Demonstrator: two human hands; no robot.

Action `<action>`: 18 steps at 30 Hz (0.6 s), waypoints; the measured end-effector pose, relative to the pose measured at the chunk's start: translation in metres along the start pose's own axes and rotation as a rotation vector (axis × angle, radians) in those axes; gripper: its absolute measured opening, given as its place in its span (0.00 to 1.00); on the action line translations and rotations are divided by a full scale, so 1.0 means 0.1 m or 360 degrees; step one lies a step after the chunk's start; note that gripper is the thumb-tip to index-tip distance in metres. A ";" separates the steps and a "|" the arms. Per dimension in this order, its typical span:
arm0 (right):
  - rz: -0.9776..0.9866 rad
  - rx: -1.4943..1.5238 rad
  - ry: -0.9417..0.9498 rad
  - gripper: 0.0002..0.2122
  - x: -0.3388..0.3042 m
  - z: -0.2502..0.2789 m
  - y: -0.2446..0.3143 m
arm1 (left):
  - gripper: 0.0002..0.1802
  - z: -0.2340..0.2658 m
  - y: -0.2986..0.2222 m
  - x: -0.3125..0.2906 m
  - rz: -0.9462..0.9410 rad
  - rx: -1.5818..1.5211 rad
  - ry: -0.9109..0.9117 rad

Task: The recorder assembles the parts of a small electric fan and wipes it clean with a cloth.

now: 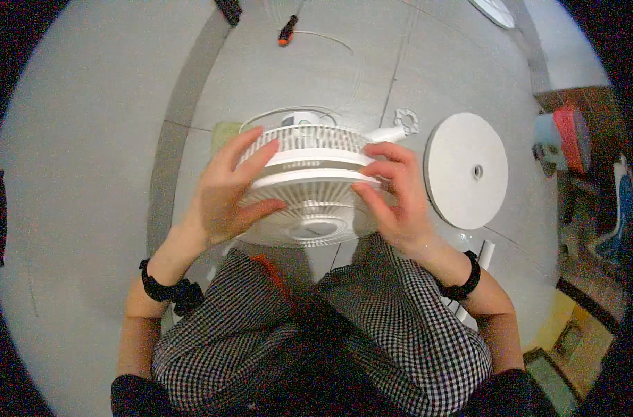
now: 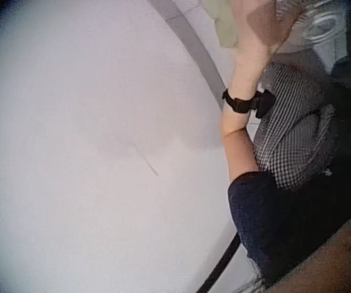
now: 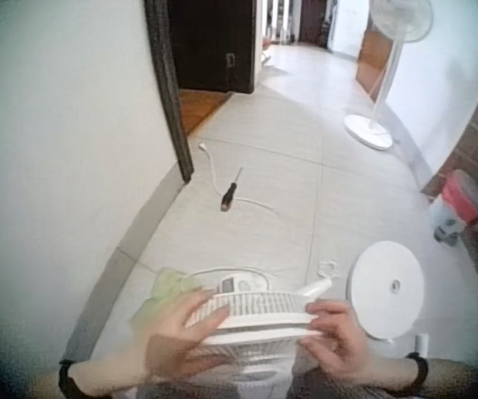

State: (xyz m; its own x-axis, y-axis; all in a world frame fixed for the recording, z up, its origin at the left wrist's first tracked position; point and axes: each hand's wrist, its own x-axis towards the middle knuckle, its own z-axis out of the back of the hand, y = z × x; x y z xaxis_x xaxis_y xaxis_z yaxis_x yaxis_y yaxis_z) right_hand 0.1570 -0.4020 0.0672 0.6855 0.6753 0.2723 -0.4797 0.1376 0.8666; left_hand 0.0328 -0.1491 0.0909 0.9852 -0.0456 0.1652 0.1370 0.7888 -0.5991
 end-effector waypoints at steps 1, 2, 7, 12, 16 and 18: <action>0.0018 0.0026 0.0003 0.14 0.01 0.01 -0.01 | 0.45 -0.06 0.02 -0.02 -0.0029 -0.0014 0.0016; 0.0011 0.0008 -0.0026 0.14 0.05 0.04 0.00 | 0.43 -0.09 0.08 -0.06 0.0010 -0.0066 -0.0046; 0.0041 0.0124 -0.0154 0.24 0.00 0.40 -0.21 | 0.37 -0.03 0.23 -0.23 0.0017 -0.0092 -0.0092; -0.0314 0.0215 0.0261 0.38 -0.55 0.27 -0.61 | 0.37 -0.06 0.59 -0.57 0.0262 -0.0351 -0.0342; -0.0462 0.0462 0.0689 0.46 -0.75 -0.26 -0.63 | 0.35 -0.02 0.70 -0.67 0.0555 -0.0779 -0.0392; -0.0410 0.0674 0.0652 0.47 -0.66 -0.40 -0.54 | 0.34 -0.02 0.84 -0.82 0.0659 -0.0908 -0.0479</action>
State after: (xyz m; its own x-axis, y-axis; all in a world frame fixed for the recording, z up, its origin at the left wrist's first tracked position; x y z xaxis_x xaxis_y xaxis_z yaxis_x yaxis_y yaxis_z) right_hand 0.1154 -0.4249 -0.0144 0.4449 0.8924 -0.0757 -0.0123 0.0907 0.9958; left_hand -0.0357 -0.0804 0.0250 0.9085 0.4179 -0.0037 -0.1247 0.2627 -0.9568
